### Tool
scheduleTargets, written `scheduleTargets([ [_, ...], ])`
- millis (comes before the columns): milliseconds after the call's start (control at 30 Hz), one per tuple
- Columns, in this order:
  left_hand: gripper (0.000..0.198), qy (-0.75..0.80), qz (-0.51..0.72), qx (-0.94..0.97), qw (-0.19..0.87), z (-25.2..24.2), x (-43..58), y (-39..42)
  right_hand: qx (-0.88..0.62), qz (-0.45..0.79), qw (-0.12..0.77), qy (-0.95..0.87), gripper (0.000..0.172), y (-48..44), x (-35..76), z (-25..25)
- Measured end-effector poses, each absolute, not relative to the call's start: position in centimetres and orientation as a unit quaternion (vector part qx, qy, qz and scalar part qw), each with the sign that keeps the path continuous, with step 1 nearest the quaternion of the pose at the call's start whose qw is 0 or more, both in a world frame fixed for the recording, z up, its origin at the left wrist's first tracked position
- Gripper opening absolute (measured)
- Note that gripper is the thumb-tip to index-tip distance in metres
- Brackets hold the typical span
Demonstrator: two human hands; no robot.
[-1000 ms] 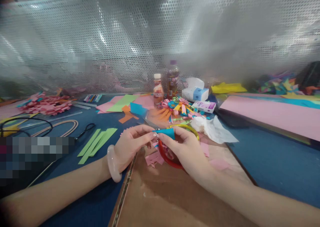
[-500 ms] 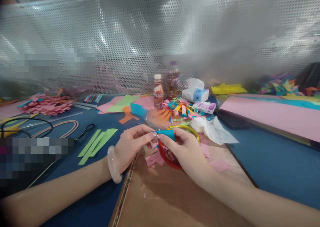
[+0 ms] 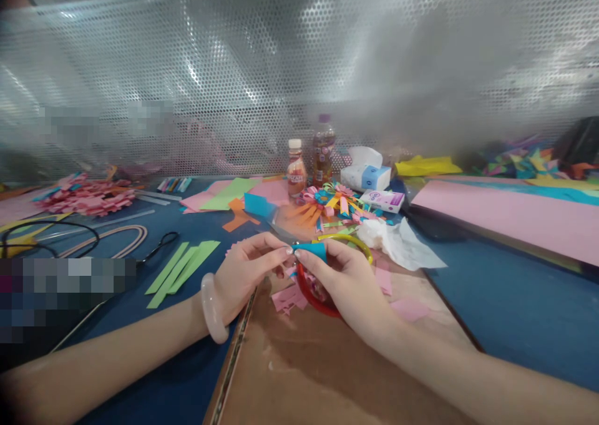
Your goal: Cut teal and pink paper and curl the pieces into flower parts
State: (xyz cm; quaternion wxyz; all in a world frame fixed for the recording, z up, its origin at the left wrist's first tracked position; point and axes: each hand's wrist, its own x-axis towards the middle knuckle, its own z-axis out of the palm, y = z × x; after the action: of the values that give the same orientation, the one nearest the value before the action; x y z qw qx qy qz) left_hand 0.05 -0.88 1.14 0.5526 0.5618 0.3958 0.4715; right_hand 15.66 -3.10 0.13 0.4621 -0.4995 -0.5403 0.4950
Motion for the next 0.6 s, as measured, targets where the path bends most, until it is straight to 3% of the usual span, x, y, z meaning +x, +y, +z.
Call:
scheduleTargets([
  [600, 0.011, 0.381, 0.48, 0.512, 0.602, 0.72, -0.13, -0.43, -0.472, 0.513, 0.463, -0.548, 0.029, -2.82, 15.8, -0.29],
])
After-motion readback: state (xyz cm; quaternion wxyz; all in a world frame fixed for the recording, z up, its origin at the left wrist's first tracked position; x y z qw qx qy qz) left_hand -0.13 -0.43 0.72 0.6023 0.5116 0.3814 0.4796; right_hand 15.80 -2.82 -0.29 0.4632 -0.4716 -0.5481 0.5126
